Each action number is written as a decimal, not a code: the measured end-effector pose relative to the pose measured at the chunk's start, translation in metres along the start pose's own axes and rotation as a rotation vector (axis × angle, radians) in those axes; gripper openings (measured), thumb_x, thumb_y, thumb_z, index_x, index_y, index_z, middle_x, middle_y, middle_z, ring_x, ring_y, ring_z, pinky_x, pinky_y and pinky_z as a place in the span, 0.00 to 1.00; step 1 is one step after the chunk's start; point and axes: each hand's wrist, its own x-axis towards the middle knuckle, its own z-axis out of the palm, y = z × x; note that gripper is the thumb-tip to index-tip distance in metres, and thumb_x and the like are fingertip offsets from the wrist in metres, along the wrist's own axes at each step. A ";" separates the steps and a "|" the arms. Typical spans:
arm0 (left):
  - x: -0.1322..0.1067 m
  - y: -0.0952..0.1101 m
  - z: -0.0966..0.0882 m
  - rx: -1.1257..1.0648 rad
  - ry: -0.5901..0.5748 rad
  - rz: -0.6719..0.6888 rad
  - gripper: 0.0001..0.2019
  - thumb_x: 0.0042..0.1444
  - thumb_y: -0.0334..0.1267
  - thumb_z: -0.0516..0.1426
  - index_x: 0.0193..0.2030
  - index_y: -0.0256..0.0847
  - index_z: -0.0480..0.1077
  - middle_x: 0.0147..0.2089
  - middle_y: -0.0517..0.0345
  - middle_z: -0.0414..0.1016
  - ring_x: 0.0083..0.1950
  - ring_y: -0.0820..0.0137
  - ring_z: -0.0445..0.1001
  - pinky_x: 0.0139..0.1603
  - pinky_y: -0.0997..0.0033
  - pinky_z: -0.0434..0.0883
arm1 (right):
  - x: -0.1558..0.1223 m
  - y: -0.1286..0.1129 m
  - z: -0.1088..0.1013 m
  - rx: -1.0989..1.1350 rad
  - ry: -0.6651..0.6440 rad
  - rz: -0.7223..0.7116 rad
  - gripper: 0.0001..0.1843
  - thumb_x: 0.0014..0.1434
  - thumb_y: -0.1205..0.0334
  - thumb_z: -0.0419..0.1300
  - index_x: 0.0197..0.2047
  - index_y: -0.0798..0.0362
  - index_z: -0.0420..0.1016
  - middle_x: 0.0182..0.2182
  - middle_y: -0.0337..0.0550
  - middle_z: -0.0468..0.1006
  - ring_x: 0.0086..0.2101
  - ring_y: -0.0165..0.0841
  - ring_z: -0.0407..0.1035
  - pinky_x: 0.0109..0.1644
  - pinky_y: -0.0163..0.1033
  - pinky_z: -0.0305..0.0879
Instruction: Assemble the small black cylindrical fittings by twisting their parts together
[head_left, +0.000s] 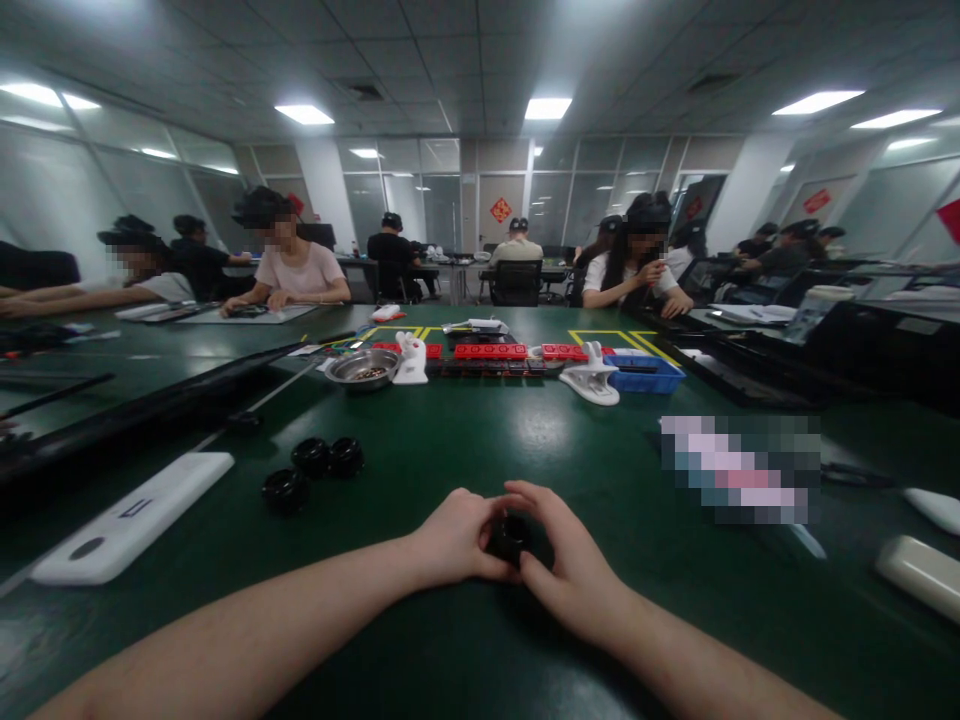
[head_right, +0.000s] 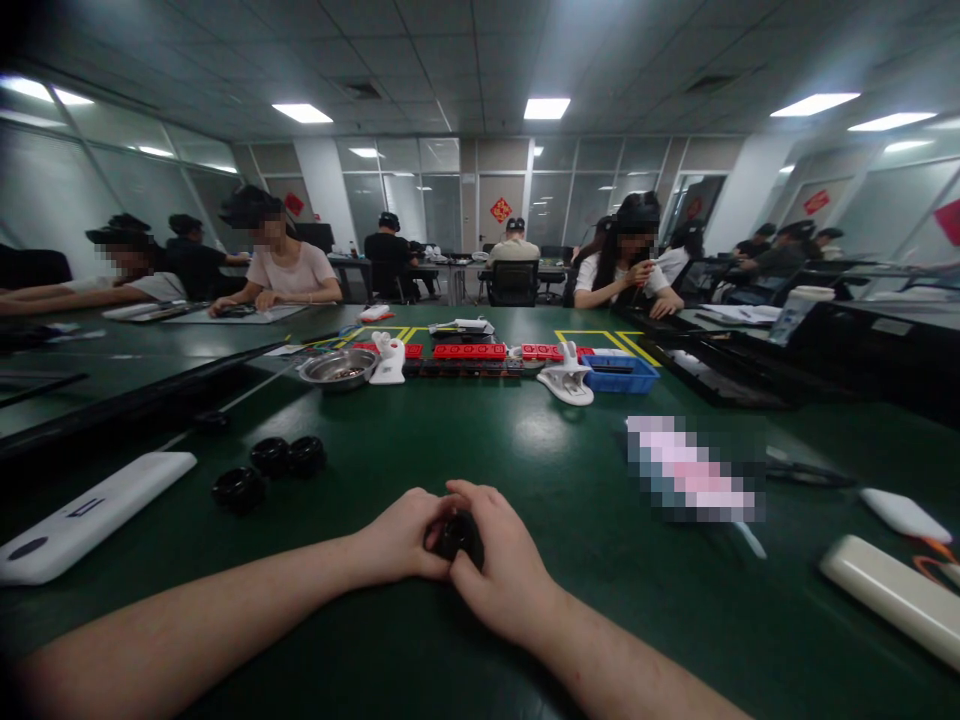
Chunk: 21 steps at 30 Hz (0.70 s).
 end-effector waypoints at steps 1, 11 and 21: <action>0.000 0.000 -0.001 0.000 -0.002 -0.007 0.15 0.41 0.47 0.62 0.25 0.38 0.63 0.20 0.68 0.63 0.22 0.76 0.64 0.25 0.78 0.57 | -0.001 -0.001 -0.001 -0.019 0.012 -0.011 0.33 0.43 0.76 0.52 0.54 0.51 0.56 0.49 0.48 0.66 0.50 0.39 0.62 0.54 0.50 0.58; 0.001 -0.005 0.002 -0.014 0.006 0.007 0.16 0.41 0.47 0.62 0.25 0.39 0.62 0.21 0.68 0.62 0.21 0.77 0.63 0.25 0.78 0.57 | 0.002 0.000 -0.001 -0.058 0.019 0.063 0.25 0.47 0.70 0.56 0.50 0.53 0.60 0.39 0.47 0.71 0.42 0.39 0.67 0.48 0.49 0.63; 0.001 -0.004 0.003 0.011 0.019 0.012 0.17 0.40 0.48 0.62 0.22 0.38 0.60 0.20 0.68 0.61 0.21 0.77 0.62 0.25 0.78 0.56 | 0.003 0.002 0.000 -0.080 0.096 0.099 0.24 0.47 0.67 0.60 0.48 0.53 0.60 0.40 0.48 0.70 0.43 0.41 0.65 0.48 0.51 0.62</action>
